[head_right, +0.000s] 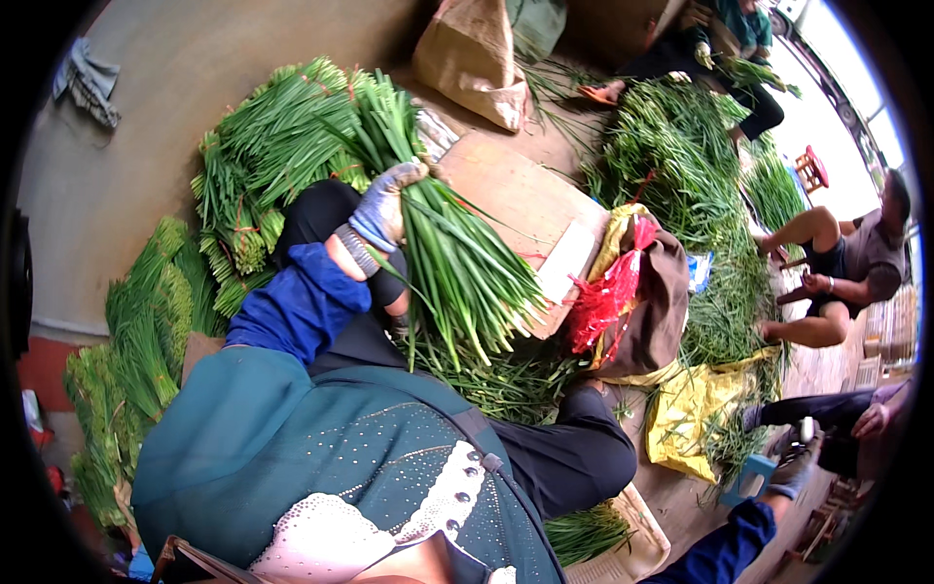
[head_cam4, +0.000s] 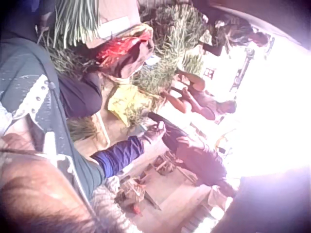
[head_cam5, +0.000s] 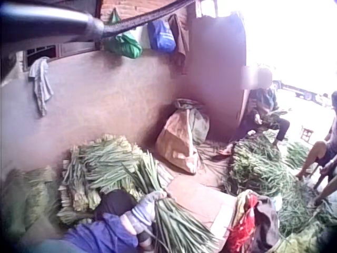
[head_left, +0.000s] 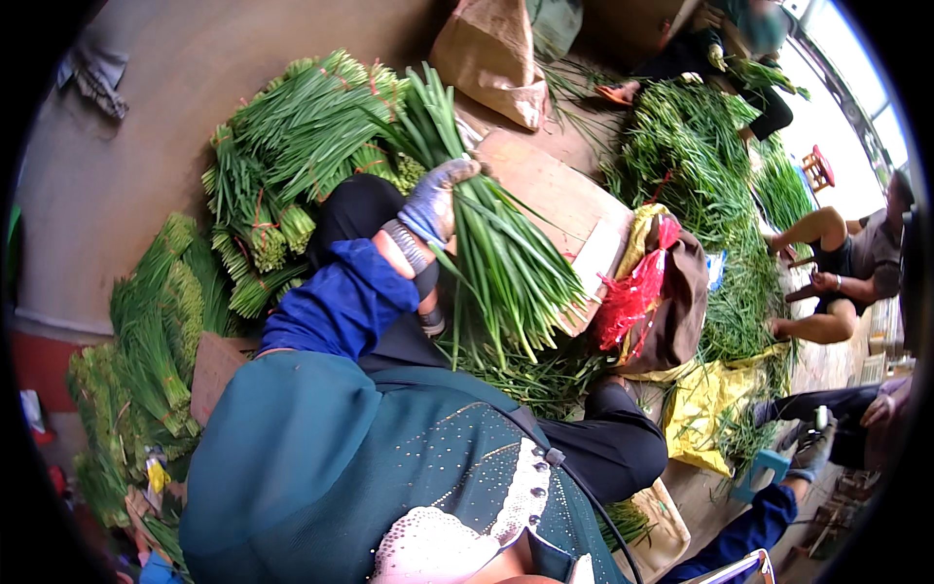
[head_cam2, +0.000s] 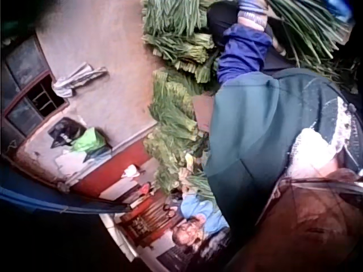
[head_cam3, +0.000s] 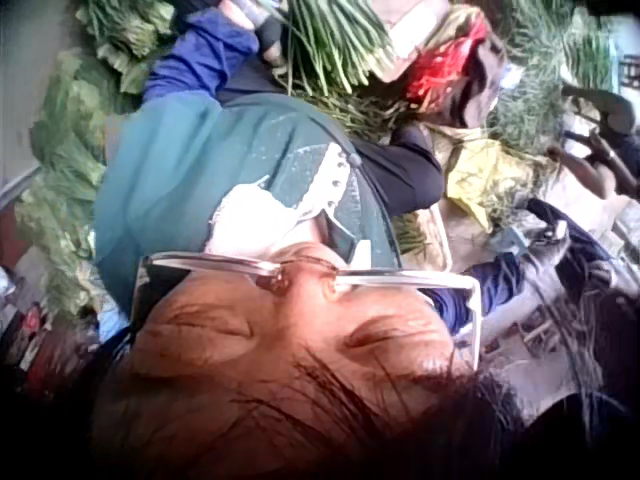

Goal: The person bundles green stalks by hand and places them in a pile.

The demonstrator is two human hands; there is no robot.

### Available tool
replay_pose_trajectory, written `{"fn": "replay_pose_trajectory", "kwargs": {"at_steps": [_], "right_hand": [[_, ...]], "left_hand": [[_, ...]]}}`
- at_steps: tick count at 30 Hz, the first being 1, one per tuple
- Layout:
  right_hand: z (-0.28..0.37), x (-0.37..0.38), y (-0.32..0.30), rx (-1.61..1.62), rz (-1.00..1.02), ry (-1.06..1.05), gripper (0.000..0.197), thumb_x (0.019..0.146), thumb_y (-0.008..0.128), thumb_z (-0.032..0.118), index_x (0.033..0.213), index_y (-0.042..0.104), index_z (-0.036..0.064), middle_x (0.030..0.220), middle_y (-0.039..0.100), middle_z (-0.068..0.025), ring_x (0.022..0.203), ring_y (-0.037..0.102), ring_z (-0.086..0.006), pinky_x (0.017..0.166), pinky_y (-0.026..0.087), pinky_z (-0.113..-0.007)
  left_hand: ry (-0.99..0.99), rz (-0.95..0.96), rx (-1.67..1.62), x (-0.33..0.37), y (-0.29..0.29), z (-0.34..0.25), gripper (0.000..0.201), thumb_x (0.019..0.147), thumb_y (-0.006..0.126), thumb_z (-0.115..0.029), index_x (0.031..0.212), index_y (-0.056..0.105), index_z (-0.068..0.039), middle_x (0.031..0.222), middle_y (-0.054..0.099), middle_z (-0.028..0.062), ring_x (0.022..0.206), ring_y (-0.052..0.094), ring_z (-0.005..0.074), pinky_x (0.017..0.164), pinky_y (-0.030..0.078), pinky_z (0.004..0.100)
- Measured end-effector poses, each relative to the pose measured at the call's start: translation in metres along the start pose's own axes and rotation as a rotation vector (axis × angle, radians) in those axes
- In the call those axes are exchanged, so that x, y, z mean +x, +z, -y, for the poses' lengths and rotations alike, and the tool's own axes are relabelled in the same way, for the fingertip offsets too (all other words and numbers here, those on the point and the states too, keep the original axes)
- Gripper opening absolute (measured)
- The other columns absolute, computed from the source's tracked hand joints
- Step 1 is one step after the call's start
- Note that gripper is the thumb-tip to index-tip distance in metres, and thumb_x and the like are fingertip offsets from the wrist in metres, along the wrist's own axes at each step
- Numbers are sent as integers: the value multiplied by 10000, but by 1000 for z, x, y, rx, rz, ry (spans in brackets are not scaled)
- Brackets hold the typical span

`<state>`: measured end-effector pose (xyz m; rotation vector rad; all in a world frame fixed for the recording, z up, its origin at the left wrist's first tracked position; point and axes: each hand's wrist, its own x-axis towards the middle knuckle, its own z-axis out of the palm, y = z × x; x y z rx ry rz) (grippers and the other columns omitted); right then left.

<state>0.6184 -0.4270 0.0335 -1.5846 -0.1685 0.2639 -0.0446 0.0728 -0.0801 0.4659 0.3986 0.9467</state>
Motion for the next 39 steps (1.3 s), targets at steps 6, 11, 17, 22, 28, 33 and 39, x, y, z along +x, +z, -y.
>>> {"fn": "replay_pose_trajectory", "kwargs": {"at_steps": [6,11,17,22,28,33,39], "right_hand": [[-64,-147,167,-202,567,225,321,950,587,253,1229,589,95,808,619,-13,535,548,-86,406,411,-200],[-106,-197,290,-501,854,187,282,952,582,193,1175,623,25,871,681,-59,533,584,-130,414,436,-244],[-88,-233,389,-279,786,-15,341,935,628,236,1204,628,27,870,616,8,599,552,-83,541,456,-220],[-115,-240,416,-197,769,-306,230,943,623,230,1099,674,68,814,647,-4,523,467,-36,451,350,-198],[-18,-373,478,235,913,131,373,872,604,65,1242,600,15,934,665,-77,825,644,-157,667,530,-275],[3,-423,436,368,1009,28,566,820,672,173,1329,508,-14,1046,639,-83,822,642,-157,685,552,-285],[0,-420,405,361,930,24,503,887,606,88,1367,472,16,1130,641,-92,859,646,-182,762,540,-316]], "left_hand": [[-61,19,-75,-11,14,5,210,856,632,-132,1042,551,-77,888,668,139,781,682,287,682,593,488],[23,23,-27,-20,18,11,202,804,679,-128,966,641,-14,881,685,99,801,672,234,727,572,396],[310,54,99,-73,59,-47,243,799,714,-149,994,641,-23,894,691,97,811,674,213,741,560,366],[354,109,58,-49,30,-35,268,805,721,-141,1032,639,-24,955,689,102,906,656,200,878,501,341],[189,7,-47,-23,-25,-28,269,788,663,-306,965,625,-107,951,638,76,919,608,262,860,504,445],[448,54,-47,-52,18,-63,149,831,629,-63,978,629,-41,909,680,77,850,643,195,851,509,335],[396,81,-81,-46,25,-69,188,807,599,-23,993,592,-41,885,645,73,836,640,218,854,502,356]]}}
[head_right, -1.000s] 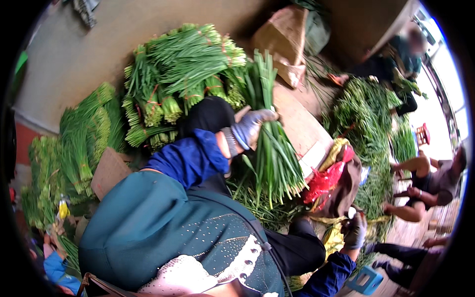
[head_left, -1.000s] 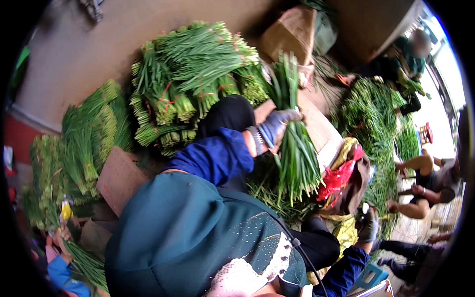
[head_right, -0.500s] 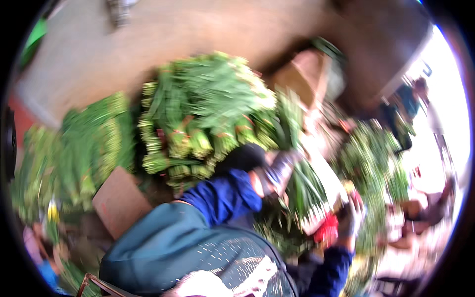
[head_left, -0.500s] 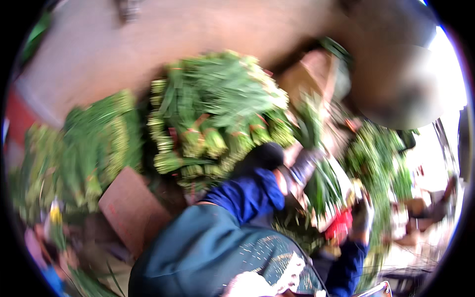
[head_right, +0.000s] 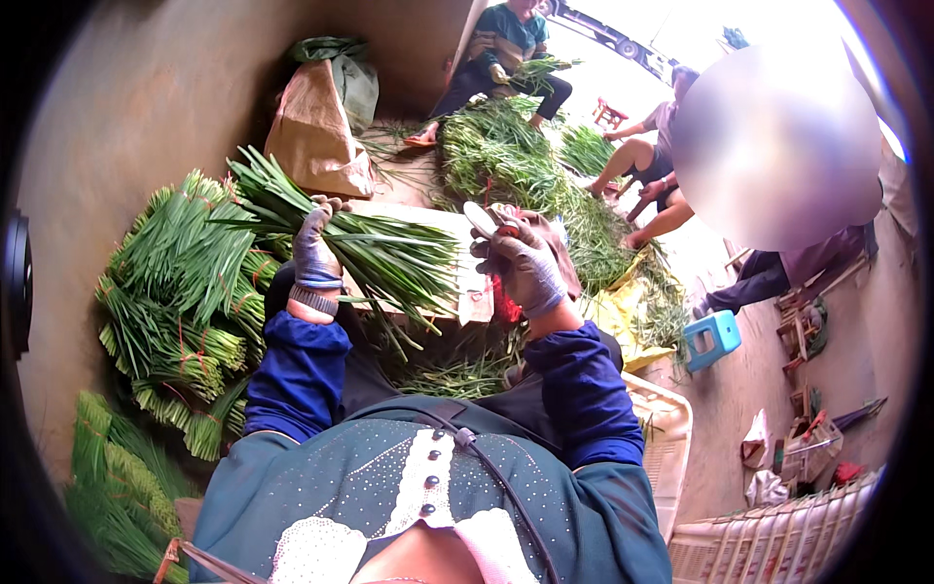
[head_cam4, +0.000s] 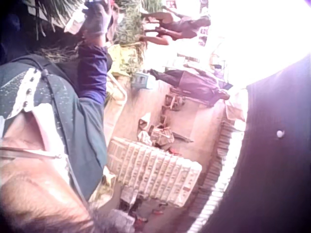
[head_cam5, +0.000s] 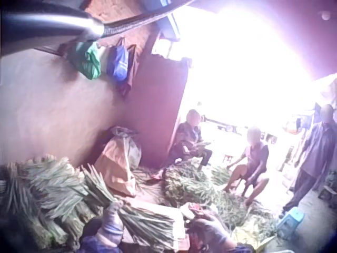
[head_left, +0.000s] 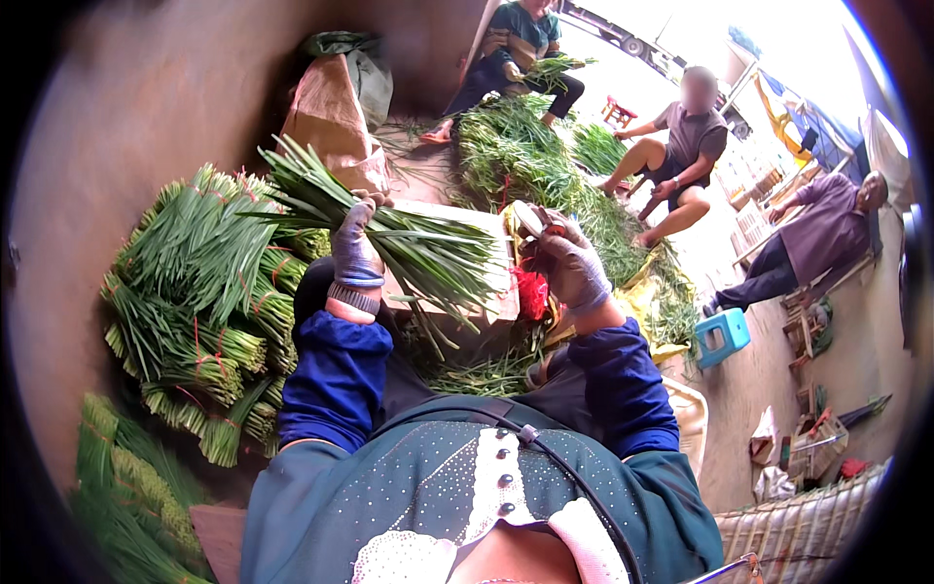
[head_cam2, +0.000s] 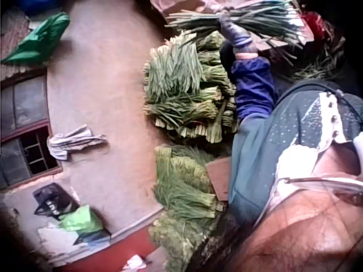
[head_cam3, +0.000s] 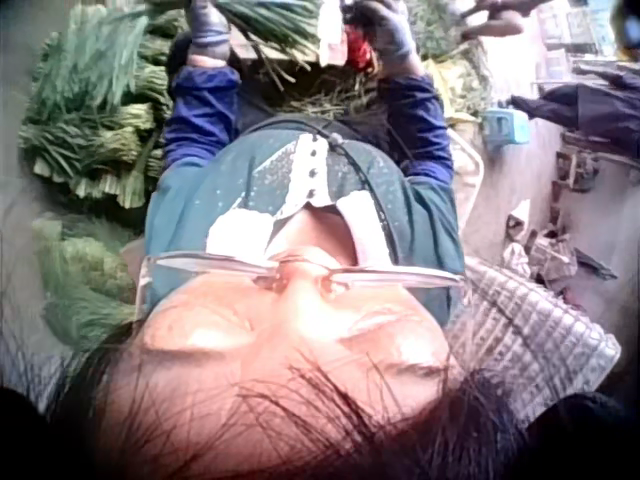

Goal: The person bundles green stalks by hand and places them in a pile.

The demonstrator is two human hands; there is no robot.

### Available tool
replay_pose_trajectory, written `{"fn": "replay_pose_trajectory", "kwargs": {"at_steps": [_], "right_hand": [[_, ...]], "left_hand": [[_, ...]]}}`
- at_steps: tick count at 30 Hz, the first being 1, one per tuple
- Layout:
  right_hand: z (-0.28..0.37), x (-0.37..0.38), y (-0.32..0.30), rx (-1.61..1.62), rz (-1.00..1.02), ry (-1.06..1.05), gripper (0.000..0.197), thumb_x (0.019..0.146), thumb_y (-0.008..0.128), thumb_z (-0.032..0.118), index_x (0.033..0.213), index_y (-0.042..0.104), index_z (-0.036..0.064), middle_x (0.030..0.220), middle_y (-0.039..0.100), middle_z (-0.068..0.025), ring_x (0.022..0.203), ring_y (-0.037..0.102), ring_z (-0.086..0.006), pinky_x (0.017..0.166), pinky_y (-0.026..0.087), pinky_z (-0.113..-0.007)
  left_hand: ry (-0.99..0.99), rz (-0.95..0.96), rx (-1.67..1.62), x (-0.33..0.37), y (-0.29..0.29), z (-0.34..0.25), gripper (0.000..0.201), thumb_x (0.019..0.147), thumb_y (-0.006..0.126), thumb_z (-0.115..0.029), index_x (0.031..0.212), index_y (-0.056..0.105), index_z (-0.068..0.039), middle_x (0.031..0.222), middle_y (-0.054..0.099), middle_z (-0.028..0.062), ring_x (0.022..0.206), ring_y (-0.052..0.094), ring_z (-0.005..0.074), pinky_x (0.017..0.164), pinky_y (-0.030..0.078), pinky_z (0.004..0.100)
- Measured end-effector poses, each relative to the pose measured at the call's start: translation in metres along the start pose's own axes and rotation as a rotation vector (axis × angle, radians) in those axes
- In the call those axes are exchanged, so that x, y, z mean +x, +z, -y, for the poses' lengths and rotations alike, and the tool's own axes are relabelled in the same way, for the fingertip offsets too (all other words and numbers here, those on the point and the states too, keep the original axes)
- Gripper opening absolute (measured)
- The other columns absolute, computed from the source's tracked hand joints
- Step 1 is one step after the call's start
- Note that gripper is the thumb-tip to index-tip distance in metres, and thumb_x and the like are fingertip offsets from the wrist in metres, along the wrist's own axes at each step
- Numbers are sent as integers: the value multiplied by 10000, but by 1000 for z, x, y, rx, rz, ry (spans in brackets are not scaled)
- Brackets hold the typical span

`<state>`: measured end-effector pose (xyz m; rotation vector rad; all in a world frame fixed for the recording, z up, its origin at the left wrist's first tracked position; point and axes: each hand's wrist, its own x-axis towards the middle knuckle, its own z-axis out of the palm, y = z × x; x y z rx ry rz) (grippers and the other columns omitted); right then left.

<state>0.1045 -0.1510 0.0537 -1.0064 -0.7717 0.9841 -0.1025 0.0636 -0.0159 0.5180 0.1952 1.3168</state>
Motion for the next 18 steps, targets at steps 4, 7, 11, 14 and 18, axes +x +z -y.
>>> {"fn": "replay_pose_trajectory", "kwargs": {"at_steps": [4,7,11,14,18], "right_hand": [[-5,0,-15,37,-50,-37,372,932,604,159,1267,559,4,1054,673,-101,865,673,-199,660,561,-304],[-21,4,-32,70,-88,-22,348,948,593,188,1247,574,11,1033,677,-67,832,663,-170,681,551,-309],[-58,10,-79,251,-154,55,320,960,592,205,1212,601,8,1081,683,-63,947,654,-161,835,530,-309],[-57,-1,-95,283,-278,55,312,937,621,227,1170,604,21,928,664,-48,749,620,-154,663,507,-299],[-81,17,-120,187,-384,74,135,875,624,194,942,610,77,715,580,-31,661,574,-167,604,466,-287]], "left_hand": [[6,6,26,4,-8,2,202,810,596,-43,1011,578,-46,875,629,71,842,636,224,859,491,358],[-46,-4,92,-2,-9,-1,182,816,612,-63,995,584,-42,875,631,65,850,628,219,857,490,357],[-154,86,118,-5,-12,7,202,842,641,-89,1033,604,-34,896,656,71,854,631,219,878,491,362],[-246,11,297,-5,-3,21,142,853,644,-165,959,637,-70,878,636,34,812,611,168,777,507,324],[-211,104,363,4,11,31,102,894,608,-183,882,650,-91,826,645,20,760,603,136,731,504,303]]}}
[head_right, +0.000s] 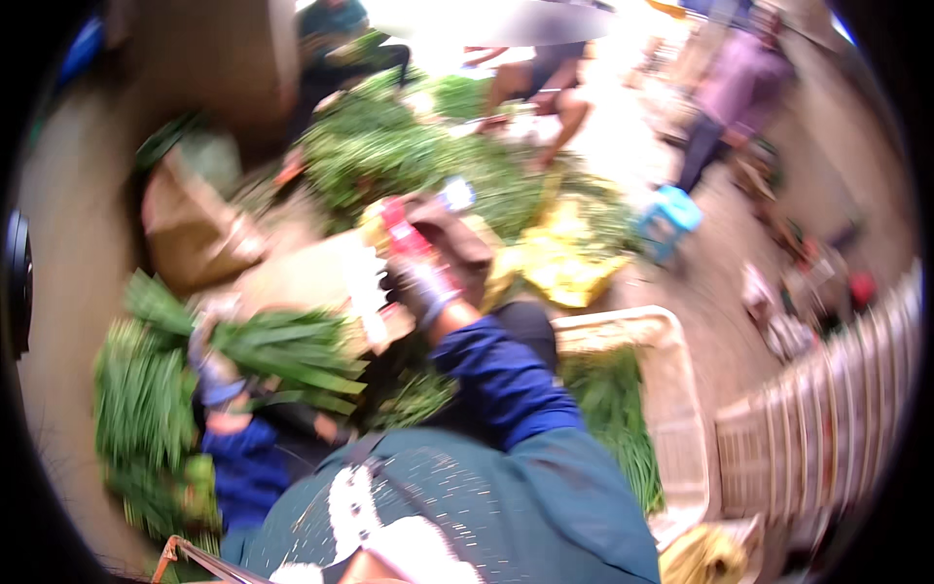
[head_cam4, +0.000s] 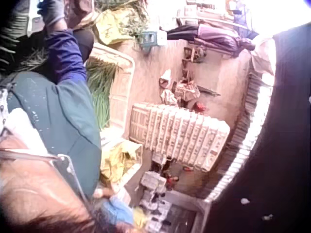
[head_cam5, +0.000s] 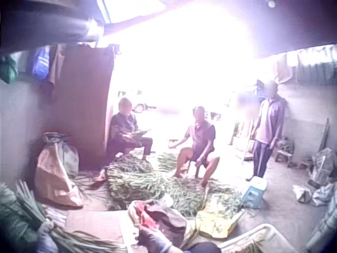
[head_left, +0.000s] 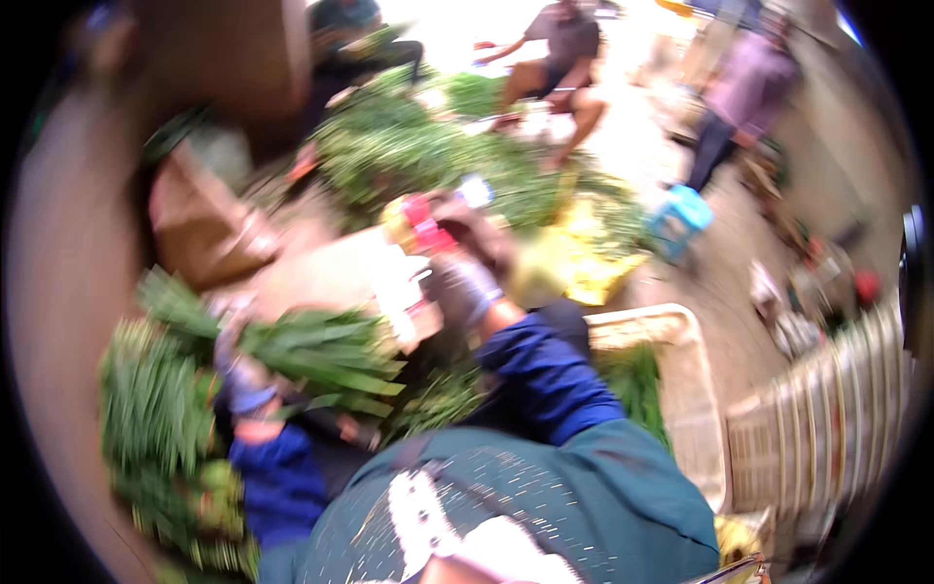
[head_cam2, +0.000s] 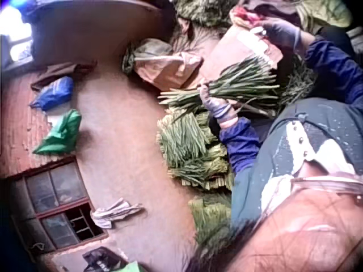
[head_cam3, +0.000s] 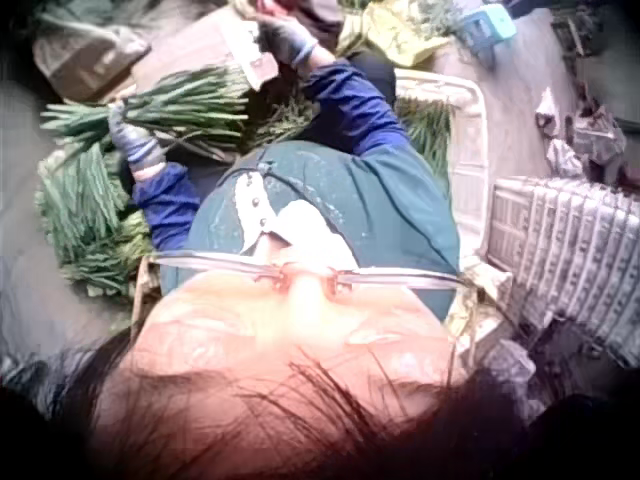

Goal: The person bundles green stalks by hand and places them in a pile.

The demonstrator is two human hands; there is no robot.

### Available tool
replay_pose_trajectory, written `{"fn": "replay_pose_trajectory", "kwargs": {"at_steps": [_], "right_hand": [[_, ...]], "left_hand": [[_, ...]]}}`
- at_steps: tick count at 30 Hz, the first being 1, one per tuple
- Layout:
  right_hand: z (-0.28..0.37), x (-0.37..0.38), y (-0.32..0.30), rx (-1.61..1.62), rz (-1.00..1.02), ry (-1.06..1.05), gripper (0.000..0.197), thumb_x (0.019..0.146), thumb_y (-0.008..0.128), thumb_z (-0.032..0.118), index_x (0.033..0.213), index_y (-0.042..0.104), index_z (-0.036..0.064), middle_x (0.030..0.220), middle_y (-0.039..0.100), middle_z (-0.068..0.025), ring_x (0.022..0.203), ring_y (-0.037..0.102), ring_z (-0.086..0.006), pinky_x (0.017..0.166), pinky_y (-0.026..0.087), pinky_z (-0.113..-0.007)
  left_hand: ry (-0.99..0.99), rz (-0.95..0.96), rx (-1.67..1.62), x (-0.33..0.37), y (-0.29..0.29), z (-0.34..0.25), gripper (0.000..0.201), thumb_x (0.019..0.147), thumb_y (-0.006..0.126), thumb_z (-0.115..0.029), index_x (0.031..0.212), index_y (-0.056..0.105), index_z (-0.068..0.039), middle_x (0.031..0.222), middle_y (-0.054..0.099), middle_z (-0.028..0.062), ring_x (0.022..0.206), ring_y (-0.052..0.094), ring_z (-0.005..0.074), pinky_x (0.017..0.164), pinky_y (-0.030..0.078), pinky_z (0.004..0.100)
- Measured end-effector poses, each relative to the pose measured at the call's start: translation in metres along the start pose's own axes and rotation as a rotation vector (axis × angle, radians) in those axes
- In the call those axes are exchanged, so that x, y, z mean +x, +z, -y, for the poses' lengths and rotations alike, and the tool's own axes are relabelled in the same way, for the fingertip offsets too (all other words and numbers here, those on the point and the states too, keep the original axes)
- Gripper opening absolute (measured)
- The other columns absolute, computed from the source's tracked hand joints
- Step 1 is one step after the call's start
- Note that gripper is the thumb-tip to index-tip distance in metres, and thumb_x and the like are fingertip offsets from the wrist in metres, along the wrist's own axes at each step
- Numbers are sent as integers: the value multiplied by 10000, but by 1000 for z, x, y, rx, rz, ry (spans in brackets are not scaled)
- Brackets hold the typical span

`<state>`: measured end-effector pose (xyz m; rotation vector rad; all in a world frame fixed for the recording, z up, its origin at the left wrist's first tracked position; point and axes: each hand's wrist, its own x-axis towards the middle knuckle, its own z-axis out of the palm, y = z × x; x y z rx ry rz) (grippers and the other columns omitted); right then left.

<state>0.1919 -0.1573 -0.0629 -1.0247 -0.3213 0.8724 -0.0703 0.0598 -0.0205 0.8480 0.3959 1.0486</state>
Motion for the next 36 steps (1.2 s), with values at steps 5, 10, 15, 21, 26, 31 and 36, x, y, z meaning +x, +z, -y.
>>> {"fn": "replay_pose_trajectory", "kwargs": {"at_steps": [5,10,15,21,26,31,36], "right_hand": [[10,6,-4,222,69,27,203,910,664,273,999,654,90,735,616,9,599,582,-114,508,459,-264],[3,4,-31,265,13,21,221,941,603,140,1120,633,13,952,705,-90,776,689,-175,695,572,-312],[13,-6,-32,232,-21,21,222,934,625,196,1110,641,63,912,704,-50,676,640,-123,560,492,-266],[8,-1,-30,182,27,65,245,939,612,240,1119,645,76,886,706,-40,659,633,-117,544,477,-260],[3,0,-32,237,30,19,245,947,612,220,1118,630,46,933,705,-41,747,668,-126,647,548,-281],[2,-3,-26,231,-13,36,234,944,596,227,1108,660,72,884,654,-27,722,625,-131,609,520,-289],[0,-2,-29,235,-10,35,249,944,592,233,1116,653,64,908,650,-37,725,623,-139,630,526,-296]], "left_hand": [[-55,191,-151,42,-47,38,288,927,603,-167,1195,547,-76,986,629,37,929,569,173,896,470,355],[-112,188,-153,46,-16,49,313,930,599,-169,1219,525,-76,940,627,45,908,589,176,877,479,356],[-135,223,-88,53,-16,61,320,946,586,-202,1232,513,-78,972,599,34,936,556,156,880,461,342],[-123,103,-131,49,-15,62,296,939,593,-206,1195,571,-60,924,637,49,874,599,162,825,483,320],[-108,100,-118,46,-16,59,230,926,606,-163,1130,580,-60,935,646,47,878,600,173,870,482,347],[-106,140,-165,44,-21,53,264,924,605,-141,1166,533,-65,944,628,38,891,588,176,895,479,375],[-110,95,-156,42,-19,53,283,924,608,-146,1180,528,-57,954,605,38,888,580,172,893,483,376]]}}
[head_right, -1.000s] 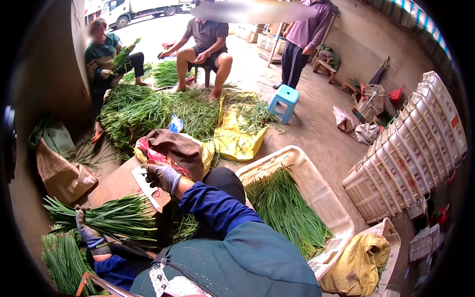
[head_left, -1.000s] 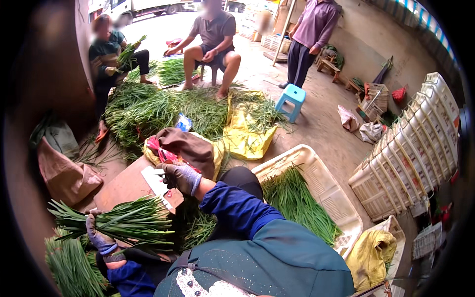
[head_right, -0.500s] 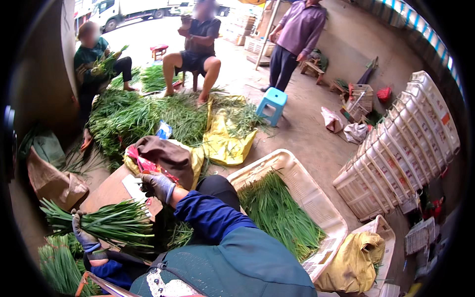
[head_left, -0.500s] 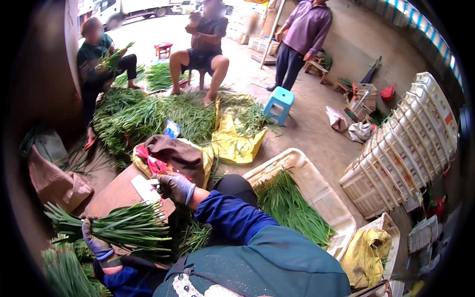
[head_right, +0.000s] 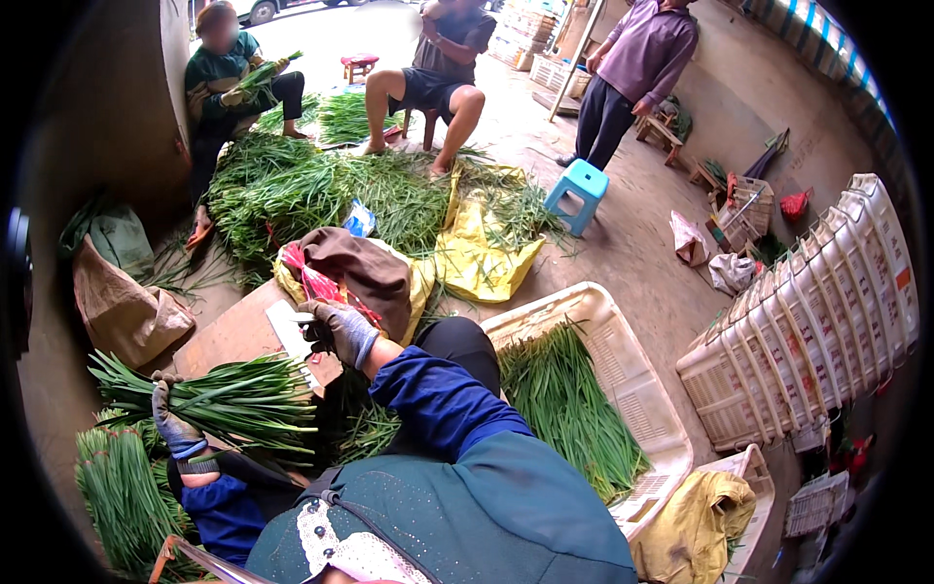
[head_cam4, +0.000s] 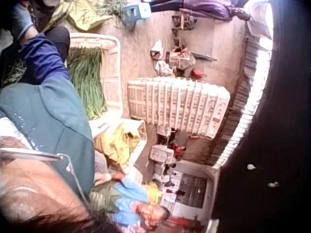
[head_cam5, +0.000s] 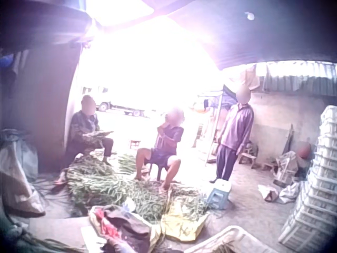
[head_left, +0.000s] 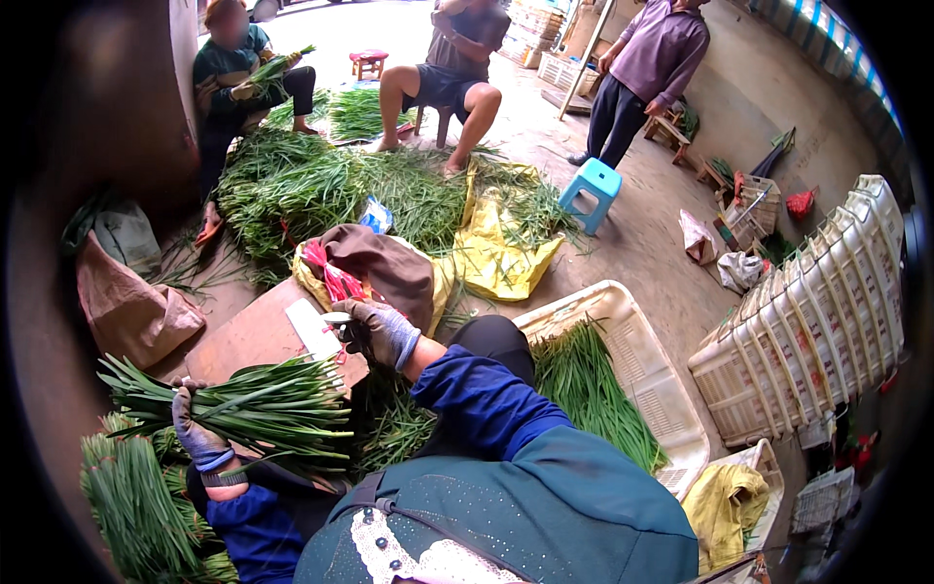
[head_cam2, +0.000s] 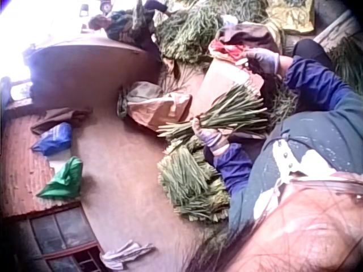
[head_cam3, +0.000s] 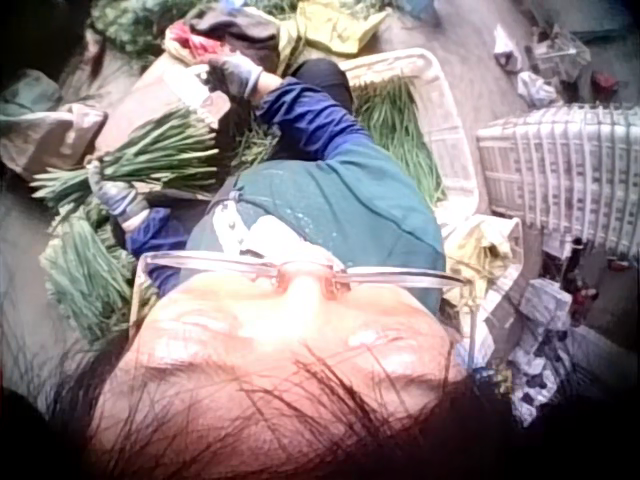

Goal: The person bundles green stalks by hand and places them in a pile.

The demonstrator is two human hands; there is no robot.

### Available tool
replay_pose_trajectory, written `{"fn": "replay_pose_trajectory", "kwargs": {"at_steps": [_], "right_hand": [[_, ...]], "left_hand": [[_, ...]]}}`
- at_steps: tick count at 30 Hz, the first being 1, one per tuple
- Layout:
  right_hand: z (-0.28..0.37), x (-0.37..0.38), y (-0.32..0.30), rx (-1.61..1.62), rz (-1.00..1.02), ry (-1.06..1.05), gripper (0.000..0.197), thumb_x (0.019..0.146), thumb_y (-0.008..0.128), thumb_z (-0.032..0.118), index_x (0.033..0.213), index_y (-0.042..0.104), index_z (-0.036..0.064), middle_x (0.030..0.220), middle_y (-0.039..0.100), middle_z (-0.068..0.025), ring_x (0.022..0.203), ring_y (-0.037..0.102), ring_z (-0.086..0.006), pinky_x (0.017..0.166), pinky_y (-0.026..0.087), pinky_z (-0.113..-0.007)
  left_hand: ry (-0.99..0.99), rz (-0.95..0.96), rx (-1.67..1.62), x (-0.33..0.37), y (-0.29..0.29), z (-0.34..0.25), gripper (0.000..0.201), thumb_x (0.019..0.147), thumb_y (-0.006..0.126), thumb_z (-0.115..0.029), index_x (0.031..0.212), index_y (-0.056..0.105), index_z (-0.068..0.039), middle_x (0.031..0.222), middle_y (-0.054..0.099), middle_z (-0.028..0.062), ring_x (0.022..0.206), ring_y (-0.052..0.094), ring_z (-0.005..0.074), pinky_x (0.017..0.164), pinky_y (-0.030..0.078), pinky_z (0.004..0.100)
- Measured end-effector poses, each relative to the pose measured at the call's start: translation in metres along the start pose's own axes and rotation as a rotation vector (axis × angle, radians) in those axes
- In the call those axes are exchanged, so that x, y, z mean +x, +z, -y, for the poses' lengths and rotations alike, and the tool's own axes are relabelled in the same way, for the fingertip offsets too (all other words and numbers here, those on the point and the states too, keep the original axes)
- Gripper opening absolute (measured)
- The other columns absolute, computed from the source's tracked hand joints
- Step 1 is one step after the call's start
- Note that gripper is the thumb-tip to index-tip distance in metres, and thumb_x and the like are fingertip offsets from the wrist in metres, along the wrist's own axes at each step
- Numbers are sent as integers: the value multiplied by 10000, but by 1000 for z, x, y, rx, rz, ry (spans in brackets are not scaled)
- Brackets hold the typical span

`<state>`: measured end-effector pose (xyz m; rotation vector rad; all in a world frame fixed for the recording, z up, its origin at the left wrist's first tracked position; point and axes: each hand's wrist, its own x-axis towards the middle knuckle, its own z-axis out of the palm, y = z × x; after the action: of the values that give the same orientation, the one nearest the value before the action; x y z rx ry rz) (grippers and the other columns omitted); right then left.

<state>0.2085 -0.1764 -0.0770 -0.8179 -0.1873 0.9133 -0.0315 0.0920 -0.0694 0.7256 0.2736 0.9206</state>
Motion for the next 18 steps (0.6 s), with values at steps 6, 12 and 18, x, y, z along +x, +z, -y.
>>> {"fn": "replay_pose_trajectory", "kwargs": {"at_steps": [6,12,18], "right_hand": [[4,-3,0,-41,23,14,294,958,596,261,1164,605,52,946,690,-36,733,644,-123,592,503,-257],[-5,3,-5,-52,6,33,276,944,595,287,1145,628,99,921,685,0,718,612,-93,575,467,-247],[0,-3,-1,-37,-17,21,275,970,557,256,1167,627,78,921,717,-59,682,651,-118,528,504,-260]], "left_hand": [[-3,7,-4,-1,-1,1,280,920,609,-145,1175,535,-58,940,622,41,881,584,173,893,483,379],[-9,10,90,15,-37,9,249,934,610,-179,1162,589,-81,961,656,26,895,600,140,865,483,337],[-76,27,-3,5,-15,3,251,945,589,-215,1159,603,-85,1007,646,36,954,587,155,914,455,346]]}}
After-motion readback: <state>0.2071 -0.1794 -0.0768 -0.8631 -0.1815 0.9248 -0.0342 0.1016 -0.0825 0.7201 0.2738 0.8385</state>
